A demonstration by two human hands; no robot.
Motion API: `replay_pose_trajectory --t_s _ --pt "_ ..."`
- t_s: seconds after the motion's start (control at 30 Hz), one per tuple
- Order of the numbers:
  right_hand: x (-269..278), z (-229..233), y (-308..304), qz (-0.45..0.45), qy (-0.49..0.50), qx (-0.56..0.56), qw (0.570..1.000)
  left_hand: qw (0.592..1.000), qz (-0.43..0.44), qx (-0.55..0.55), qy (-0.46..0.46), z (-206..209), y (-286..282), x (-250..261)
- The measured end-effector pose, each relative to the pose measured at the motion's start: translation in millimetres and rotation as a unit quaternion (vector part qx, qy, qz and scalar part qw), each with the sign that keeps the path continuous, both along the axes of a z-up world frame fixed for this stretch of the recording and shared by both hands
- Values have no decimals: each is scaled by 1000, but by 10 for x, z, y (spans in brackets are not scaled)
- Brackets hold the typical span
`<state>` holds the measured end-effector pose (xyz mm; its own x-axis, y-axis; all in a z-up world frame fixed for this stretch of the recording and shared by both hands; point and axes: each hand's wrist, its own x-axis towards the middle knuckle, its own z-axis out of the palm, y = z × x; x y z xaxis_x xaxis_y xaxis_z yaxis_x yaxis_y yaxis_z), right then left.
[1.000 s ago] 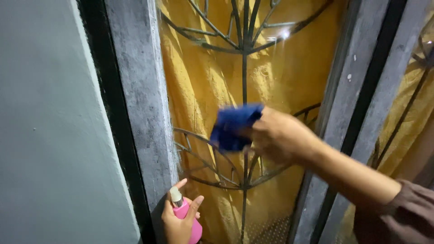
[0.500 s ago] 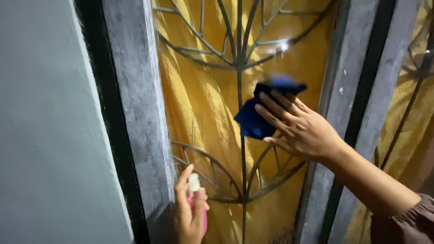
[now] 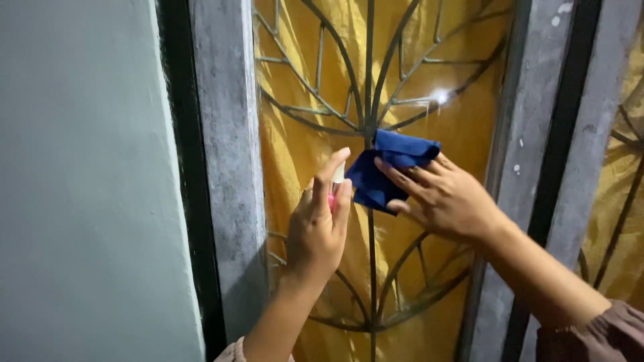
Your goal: Cleaning the glass panes of a window using a spray bottle and a cloth.
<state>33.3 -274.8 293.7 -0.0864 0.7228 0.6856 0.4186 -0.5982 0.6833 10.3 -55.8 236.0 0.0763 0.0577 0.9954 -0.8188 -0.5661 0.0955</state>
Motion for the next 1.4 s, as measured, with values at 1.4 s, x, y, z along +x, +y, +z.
replay_pose_trajectory --t_s 1.4 --pt "512 509 329 -164 161 366 902 970 -189 -98 117 312 662 57"
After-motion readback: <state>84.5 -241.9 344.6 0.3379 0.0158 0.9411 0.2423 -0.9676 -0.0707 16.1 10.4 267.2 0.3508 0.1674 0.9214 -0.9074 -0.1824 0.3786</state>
